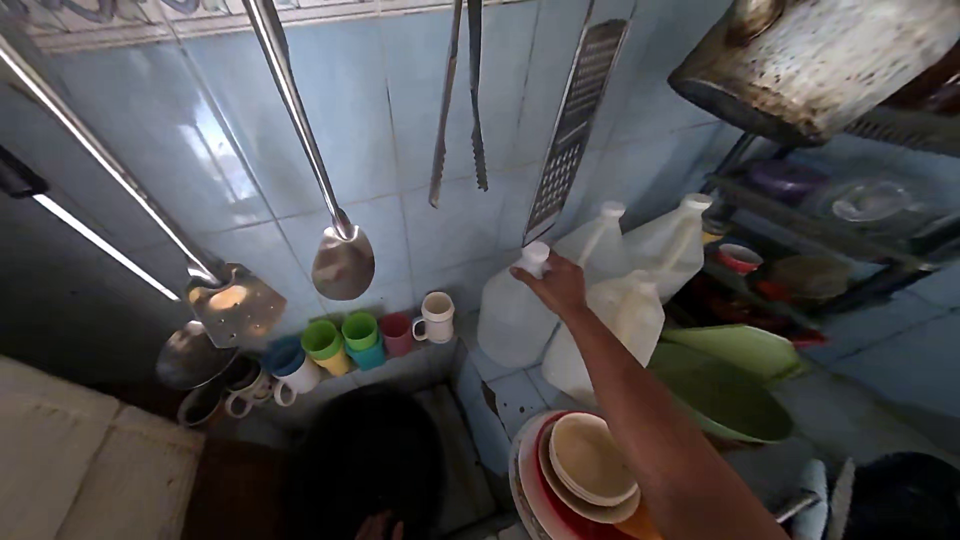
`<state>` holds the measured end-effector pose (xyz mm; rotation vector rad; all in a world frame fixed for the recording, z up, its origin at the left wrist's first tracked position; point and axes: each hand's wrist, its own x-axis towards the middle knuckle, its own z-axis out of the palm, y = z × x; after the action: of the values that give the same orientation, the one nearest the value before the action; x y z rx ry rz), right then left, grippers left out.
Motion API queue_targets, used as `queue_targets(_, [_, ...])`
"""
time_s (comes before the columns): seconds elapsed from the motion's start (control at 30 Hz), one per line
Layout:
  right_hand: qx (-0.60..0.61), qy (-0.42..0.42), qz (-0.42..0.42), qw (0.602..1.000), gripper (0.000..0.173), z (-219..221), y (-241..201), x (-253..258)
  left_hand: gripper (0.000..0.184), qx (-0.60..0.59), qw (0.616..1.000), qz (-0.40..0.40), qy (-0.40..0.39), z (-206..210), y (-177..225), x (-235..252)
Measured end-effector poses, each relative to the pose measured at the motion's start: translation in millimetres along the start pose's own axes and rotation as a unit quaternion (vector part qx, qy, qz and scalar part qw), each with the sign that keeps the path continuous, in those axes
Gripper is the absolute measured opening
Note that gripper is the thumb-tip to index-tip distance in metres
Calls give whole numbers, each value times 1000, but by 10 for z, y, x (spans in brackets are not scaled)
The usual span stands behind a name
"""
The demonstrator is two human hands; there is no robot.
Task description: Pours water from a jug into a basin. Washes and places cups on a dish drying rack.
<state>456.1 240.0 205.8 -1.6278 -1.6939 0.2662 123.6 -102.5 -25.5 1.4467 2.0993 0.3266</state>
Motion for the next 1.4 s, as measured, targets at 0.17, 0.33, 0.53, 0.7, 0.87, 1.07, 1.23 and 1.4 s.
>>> queue_targets(0.17, [58, -70, 16, 996, 55, -205, -15, -95, 52, 0, 994, -4, -111, -67, 0, 58])
queue_targets(0.33, [41, -69, 29, 996, 57, -236, -94, -138, 67, -28, 979, 27, -202, 177, 131, 530])
queue_targets(0.53, [-14, -111, 38, 993, 56, -359, -243, -151, 72, 11, 961, 80, -266, 364, 673, 680])
queue_targets(0.7, [-41, -151, -29, 987, 51, -274, -386, -144, 71, -37, 942, 131, -307, 278, 462, 715])
queue_targets(0.87, [-182, -351, -163, 904, 58, 221, -930, -799, 54, -221, 952, 133, -165, 92, 456, 700])
queue_targets(1.07, [-224, -481, -184, 827, 45, 748, -1292, -1564, 64, -269, 905, 284, 170, -356, 984, 614])
queue_targets(1.23, [-218, -486, -123, 837, 50, 911, -1322, -1804, 47, -185, 923, 259, 216, -326, 1070, 810])
queue_targets(1.4, [-206, -494, -102, 839, 44, 1099, -1246, -2014, 44, -265, 939, 131, 177, -56, 1048, 743])
